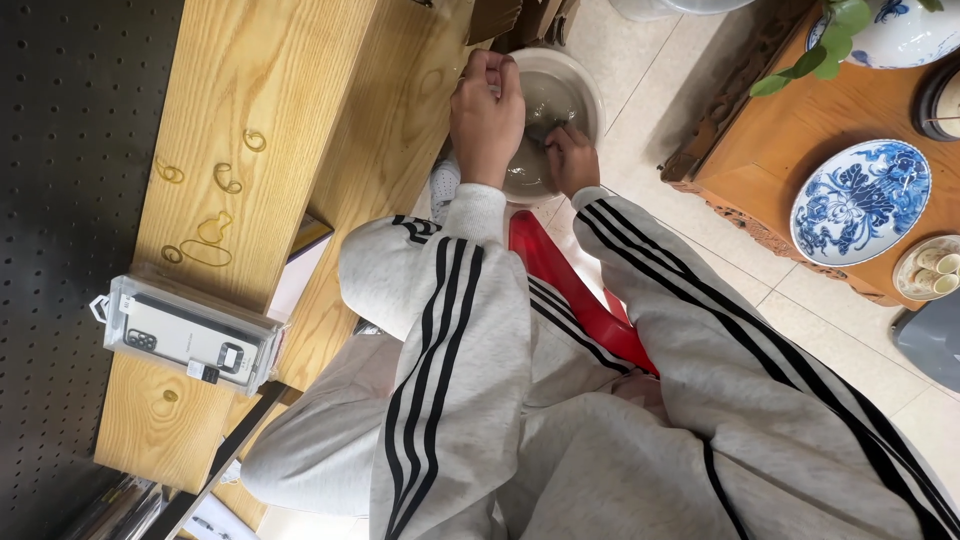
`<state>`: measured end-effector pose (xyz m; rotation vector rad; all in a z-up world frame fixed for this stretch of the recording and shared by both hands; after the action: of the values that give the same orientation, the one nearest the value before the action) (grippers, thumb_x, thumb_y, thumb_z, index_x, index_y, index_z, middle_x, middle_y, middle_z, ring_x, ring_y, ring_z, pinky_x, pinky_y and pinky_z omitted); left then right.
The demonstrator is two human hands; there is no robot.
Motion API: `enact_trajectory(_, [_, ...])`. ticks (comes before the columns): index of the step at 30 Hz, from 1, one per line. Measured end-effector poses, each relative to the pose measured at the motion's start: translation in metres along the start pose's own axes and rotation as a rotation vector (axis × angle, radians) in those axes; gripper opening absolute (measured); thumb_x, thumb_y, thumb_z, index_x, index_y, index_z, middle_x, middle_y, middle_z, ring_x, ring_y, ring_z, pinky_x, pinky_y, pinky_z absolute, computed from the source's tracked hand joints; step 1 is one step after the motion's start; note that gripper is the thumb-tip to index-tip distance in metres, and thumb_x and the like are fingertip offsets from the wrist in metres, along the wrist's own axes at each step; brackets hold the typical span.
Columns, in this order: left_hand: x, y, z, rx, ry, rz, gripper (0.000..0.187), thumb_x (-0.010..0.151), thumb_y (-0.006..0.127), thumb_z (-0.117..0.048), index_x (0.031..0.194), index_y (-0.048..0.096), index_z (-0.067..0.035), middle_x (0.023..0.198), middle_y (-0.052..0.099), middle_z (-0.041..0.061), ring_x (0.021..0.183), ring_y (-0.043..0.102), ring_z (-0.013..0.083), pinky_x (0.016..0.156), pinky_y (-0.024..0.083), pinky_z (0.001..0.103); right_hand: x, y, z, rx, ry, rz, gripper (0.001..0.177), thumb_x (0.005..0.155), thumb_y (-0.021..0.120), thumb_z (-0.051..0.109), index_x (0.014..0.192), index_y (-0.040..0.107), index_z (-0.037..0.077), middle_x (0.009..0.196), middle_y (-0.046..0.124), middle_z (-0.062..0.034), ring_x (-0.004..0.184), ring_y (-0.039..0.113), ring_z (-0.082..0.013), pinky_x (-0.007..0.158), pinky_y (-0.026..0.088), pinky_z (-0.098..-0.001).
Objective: Cleaning a phone case by removing it from its packaging, wiping it with a cloth, and putting it back.
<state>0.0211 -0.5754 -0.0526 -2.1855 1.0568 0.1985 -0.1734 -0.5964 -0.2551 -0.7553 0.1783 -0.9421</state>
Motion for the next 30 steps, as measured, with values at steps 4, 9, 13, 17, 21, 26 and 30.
enact_trajectory(4, [0.002,0.001,0.002,0.003,0.004,0.000,0.030,0.089,0.041,-0.038,0.095,0.063,-0.018,0.095,0.076,0.003,0.087,0.071,0.0254,0.078,0.051,0.046,-0.007,0.017,-0.022,-0.088,0.131,0.033,0.021,0.090,0.052,0.001,0.106,0.061,0.011,0.100,0.065,-0.0121,0.075,0.063,-0.0389,0.060,0.048,-0.0496])
enact_trajectory(9, [0.002,0.001,0.003,0.009,0.003,-0.004,0.031,0.089,0.041,-0.039,0.095,0.062,-0.018,0.096,0.077,0.004,0.088,0.071,0.0272,0.081,0.050,0.047,-0.022,0.051,-0.066,-0.147,0.271,0.184,0.017,0.091,0.057,0.013,0.108,0.061,0.014,0.104,0.064,-0.0140,0.080,0.064,-0.0440,0.066,0.049,-0.0555])
enact_trajectory(13, [0.001,0.001,0.004,0.006,-0.019,0.009,0.029,0.088,0.041,-0.038,0.093,0.061,-0.019,0.093,0.077,0.003,0.089,0.071,0.0267,0.079,0.050,0.046,-0.043,0.086,-0.089,-0.206,0.296,0.457,0.036,0.086,0.068,0.032,0.117,0.075,0.015,0.122,0.060,-0.0090,0.091,0.070,-0.0375,0.078,0.057,-0.0490])
enact_trajectory(17, [0.002,0.003,0.004,0.011,0.003,0.012,0.032,0.090,0.040,-0.038,0.098,0.062,-0.017,0.099,0.077,0.004,0.090,0.070,0.0279,0.078,0.050,0.046,-0.059,0.119,-0.105,-0.295,0.266,0.680,0.050,0.090,0.053,0.036,0.135,0.067,0.019,0.156,0.047,-0.0126,0.134,0.051,-0.0408,0.108,0.044,-0.0516])
enact_trajectory(21, [0.001,0.003,0.007,0.037,-0.019,0.016,0.033,0.089,0.039,-0.039,0.099,0.062,-0.017,0.099,0.077,0.006,0.097,0.070,0.0303,0.083,0.049,0.048,-0.067,0.128,-0.112,-0.452,0.352,0.813,0.061,0.086,0.054,0.033,0.146,0.053,0.022,0.171,0.016,-0.0058,0.149,0.034,-0.0352,0.115,0.037,-0.0478])
enact_trajectory(26, [0.000,0.001,0.005,0.030,-0.013,0.010,0.031,0.088,0.041,-0.038,0.096,0.062,-0.018,0.097,0.078,0.004,0.094,0.071,0.0285,0.082,0.050,0.046,-0.066,0.135,-0.131,-0.384,0.336,0.658,0.042,0.075,0.066,0.015,0.116,0.064,0.010,0.157,0.039,-0.0116,0.126,0.052,-0.0458,0.098,0.051,-0.0526])
enact_trajectory(30, [-0.001,0.002,0.004,0.035,-0.023,0.030,0.032,0.090,0.040,-0.039,0.099,0.061,-0.017,0.101,0.076,0.005,0.101,0.068,0.0311,0.084,0.049,0.048,-0.062,0.131,-0.131,-0.349,0.380,0.650,0.052,0.071,0.071,0.006,0.118,0.051,0.011,0.120,0.053,-0.0172,0.101,0.060,-0.0454,0.084,0.053,-0.0549])
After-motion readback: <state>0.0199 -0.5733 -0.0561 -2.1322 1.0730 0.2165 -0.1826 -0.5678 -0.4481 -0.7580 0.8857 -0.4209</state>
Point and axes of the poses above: each hand's wrist, its own x-axis towards the middle knuckle, its own y-axis out of the palm, z = x × y, the point moved 9 cm from there along x, towards the middle knuckle
